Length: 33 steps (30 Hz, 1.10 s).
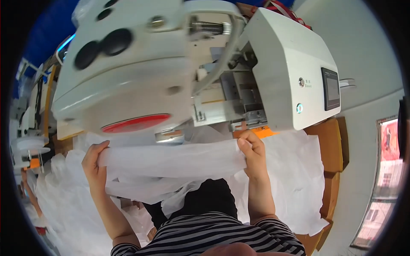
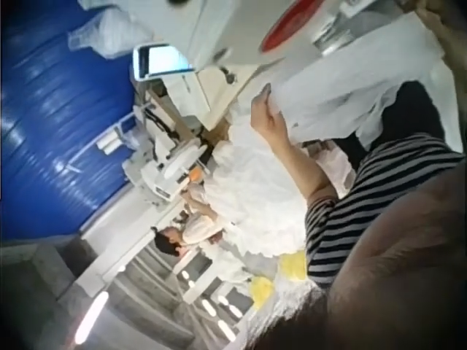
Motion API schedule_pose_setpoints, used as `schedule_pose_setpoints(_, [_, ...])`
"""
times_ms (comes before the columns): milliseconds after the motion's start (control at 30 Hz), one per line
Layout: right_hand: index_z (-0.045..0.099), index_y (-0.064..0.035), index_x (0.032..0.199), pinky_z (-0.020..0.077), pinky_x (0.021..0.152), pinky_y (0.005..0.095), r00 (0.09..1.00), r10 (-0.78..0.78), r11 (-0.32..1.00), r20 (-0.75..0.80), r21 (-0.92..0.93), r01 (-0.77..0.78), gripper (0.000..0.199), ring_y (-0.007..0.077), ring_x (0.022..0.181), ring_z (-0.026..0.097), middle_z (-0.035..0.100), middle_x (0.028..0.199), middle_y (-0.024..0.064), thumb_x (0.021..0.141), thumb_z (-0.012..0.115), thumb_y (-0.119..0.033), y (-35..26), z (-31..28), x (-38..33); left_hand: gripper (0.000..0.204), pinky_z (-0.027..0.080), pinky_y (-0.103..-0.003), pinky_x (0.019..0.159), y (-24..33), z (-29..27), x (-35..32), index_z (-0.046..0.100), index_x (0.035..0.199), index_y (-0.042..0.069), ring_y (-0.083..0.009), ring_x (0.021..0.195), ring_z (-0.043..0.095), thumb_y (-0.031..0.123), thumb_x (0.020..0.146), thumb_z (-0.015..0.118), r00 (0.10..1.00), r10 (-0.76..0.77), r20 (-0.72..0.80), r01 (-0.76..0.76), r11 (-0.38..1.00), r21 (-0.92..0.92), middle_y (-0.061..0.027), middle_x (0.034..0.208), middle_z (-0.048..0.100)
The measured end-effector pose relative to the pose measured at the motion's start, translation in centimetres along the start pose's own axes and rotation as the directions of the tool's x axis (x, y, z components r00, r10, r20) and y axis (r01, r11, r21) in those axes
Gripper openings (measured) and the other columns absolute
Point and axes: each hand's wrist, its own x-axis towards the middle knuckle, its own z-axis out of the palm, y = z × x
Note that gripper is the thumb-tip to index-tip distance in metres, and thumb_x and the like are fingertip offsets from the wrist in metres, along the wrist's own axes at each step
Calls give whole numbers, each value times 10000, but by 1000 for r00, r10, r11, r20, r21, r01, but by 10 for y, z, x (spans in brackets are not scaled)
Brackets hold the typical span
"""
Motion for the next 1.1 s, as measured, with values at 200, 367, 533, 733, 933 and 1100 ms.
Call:
schedule_pose_setpoints(200, [598,-1,847,452,716,301,771,-534,595,-347,-802,52,42,166,720,558,613,819,63,835,618,-36,-3,-32,10,168,458,-281,618,48,43,28,531,767,4,-238,743,601,-139,680,507,973,196,119,-191,980,-52,-125,897,619])
schedule_pose_setpoints(367, [614,-29,837,431,761,367,744,-667,150,39,-971,185,95,290,721,565,612,814,115,808,673,-96,14,-21,20,150,444,-269,574,8,59,8,446,677,-3,-219,718,589,-135,650,512,998,38,54,-36,999,-31,-120,940,625])
schedule_pose_setpoints(533, [676,11,905,467,620,393,736,-675,72,45,-989,127,215,325,644,601,643,729,169,856,613,-189,25,-36,44,188,508,-357,620,-16,76,13,563,1003,73,-284,791,625,23,825,523,1000,-5,-19,9,973,229,-123,995,615])
schedule_pose_setpoints(733, [583,-11,1129,461,857,406,510,-740,-318,438,-896,308,269,335,975,585,616,1070,186,925,516,-172,5,-7,22,136,484,-389,671,-30,32,9,562,927,72,-277,817,602,137,809,581,958,254,-136,-218,948,231,-116,891,581])
schedule_pose_setpoints(933, [618,-71,847,432,503,416,725,-486,-62,488,-847,528,336,293,601,578,599,692,124,897,560,-399,-8,90,12,73,454,-421,522,-69,-9,-49,513,774,56,-312,633,592,123,794,535,976,87,199,-165,893,419,-100,691,554])
schedule_pose_setpoints(1100, [476,1,879,434,672,336,804,-588,659,-82,-626,418,242,213,723,471,491,783,112,909,598,-207,51,60,42,139,458,-418,528,-90,16,-79,543,711,54,-311,579,599,161,798,521,991,-20,134,-34,920,391,-121,576,560])
